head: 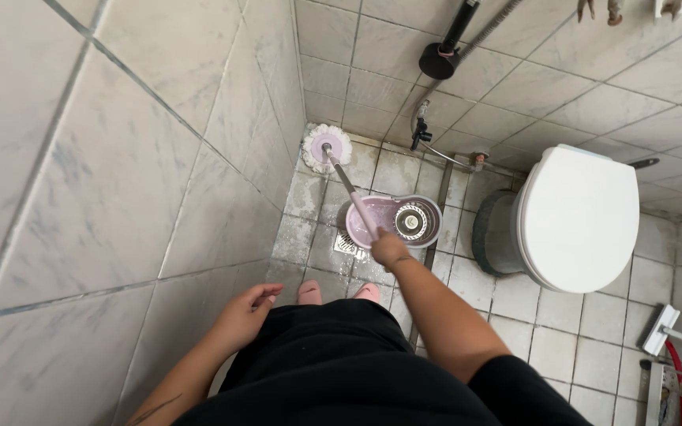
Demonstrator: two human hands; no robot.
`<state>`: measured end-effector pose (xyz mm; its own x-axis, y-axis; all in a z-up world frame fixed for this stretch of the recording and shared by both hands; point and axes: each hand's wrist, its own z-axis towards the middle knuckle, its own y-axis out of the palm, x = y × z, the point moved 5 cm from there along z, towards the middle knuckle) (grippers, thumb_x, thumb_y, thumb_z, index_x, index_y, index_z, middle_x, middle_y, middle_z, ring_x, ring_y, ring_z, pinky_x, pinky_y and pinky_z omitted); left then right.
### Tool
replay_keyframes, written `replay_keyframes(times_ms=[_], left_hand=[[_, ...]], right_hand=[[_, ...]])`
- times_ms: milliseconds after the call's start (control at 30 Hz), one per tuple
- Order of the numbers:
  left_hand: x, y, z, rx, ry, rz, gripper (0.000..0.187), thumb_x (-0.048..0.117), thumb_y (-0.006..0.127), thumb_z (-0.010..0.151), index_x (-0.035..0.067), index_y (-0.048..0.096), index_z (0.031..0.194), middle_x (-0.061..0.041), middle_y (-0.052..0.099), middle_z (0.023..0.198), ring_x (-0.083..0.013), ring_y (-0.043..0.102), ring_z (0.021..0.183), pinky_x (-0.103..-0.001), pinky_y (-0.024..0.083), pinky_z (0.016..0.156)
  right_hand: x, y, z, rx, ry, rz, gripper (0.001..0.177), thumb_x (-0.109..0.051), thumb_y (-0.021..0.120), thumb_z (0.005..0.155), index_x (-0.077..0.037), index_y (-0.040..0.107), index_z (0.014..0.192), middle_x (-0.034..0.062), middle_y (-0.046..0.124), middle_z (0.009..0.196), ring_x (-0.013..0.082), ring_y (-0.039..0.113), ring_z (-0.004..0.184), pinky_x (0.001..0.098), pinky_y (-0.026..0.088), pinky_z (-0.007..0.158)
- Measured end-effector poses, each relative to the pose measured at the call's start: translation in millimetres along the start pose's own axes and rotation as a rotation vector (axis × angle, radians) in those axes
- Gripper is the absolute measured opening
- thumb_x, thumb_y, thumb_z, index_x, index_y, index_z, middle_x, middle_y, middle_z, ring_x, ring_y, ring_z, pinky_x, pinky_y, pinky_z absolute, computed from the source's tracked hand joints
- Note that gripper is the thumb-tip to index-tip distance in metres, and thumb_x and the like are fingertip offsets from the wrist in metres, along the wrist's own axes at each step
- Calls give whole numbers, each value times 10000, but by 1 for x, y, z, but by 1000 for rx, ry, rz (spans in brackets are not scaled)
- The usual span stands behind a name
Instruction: The person is cleaning the bathroom floor using a mop.
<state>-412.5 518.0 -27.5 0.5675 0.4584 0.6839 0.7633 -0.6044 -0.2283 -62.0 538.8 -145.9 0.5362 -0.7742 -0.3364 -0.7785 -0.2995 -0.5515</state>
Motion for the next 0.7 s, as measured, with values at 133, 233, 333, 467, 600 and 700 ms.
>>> replay_keyframes(times_ms=[133,233,333,467,600,700], left_hand=[[-13,4,7,3,60,-1,352,195,568,976,133,670,1307,-52,743,1289,-187,718,1106,-328,544,967],[-6,7,3,9,-20,-9,361,197,569,974,147,666,1318,-46,745,1288,-205,721,1071,-336,553,951],[-3,11,6,4,-25,8,359,205,559,981,152,664,1321,-39,737,1294,-188,712,1076,-333,552,945],[2,21,11,1,7,36,361,211,564,978,151,668,1319,-29,738,1299,-176,715,1082,-326,550,947],[22,33,10,-17,-24,54,364,212,561,979,160,669,1323,-24,741,1297,-190,714,1083,-329,550,950],[33,39,10,-14,33,111,363,212,565,972,157,671,1315,-20,732,1302,-170,703,1115,-328,544,960]], right_hand=[[74,-13,-7,54,-110,-138,539,-220,566,967,-169,492,1498,189,723,1163,304,738,892,411,588,735],[108,-31,-41,70,-70,-166,619,-283,610,954,-232,424,1542,163,701,1223,296,688,1037,402,545,876],[99,-49,-84,12,76,-138,605,-268,575,972,-242,436,1560,178,740,1191,296,752,979,398,577,857],[143,3,-6,74,-19,-144,582,-249,577,956,-221,445,1522,178,722,1156,315,720,924,406,571,789],[54,-12,-27,-6,14,-10,551,-201,529,965,-184,478,1513,166,723,1133,303,735,792,403,585,600],[45,-26,-14,-78,64,77,613,-211,508,993,-201,355,1586,185,733,1119,324,731,777,401,571,584]])
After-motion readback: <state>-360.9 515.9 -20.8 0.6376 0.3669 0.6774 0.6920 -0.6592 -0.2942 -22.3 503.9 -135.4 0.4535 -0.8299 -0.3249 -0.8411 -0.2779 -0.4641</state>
